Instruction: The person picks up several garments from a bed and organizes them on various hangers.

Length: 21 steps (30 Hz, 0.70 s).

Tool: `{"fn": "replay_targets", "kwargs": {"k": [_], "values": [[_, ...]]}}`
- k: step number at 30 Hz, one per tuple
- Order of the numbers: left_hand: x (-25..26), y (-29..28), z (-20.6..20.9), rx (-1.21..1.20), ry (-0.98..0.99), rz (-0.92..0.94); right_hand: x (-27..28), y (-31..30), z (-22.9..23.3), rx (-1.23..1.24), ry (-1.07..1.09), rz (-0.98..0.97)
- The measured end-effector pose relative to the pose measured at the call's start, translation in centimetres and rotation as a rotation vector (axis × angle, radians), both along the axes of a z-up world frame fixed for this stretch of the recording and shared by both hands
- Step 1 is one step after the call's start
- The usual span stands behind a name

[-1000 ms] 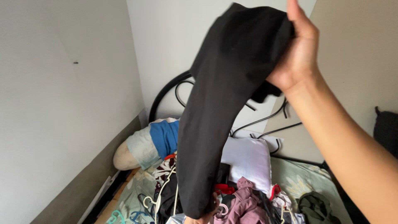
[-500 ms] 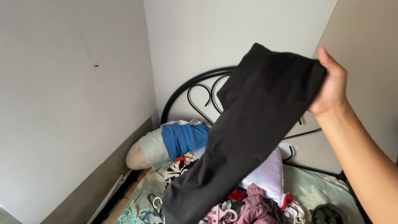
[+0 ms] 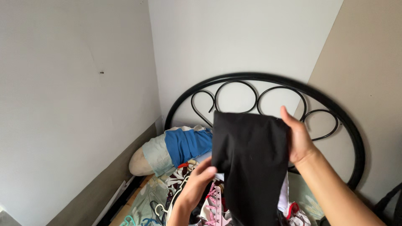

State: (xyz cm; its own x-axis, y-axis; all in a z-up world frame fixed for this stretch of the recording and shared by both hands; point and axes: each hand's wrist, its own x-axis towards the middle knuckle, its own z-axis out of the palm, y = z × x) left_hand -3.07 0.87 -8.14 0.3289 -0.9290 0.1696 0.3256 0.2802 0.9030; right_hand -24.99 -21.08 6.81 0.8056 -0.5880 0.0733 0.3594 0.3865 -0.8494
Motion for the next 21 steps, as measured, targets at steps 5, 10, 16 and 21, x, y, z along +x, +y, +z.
{"fn": "replay_targets", "kwargs": {"k": [5,10,16,21], "values": [[-2.4,-1.1,8.6,0.213,-0.266,-0.053,-1.4,2.4,1.4,-0.015,0.023,0.024],[-3.3,-1.5,6.7,0.663,-0.421,-0.202,-2.4,4.3,3.3,0.055,0.064,-0.157],[-2.6,-2.8,8.6,0.131,0.218,-0.146,-2.4,2.8,1.7,0.046,-0.18,-0.001],[-1.6,-3.8,13.9,0.138,0.15,-0.049,0.1,-0.3,0.4,0.018,-0.251,-0.22]]}}
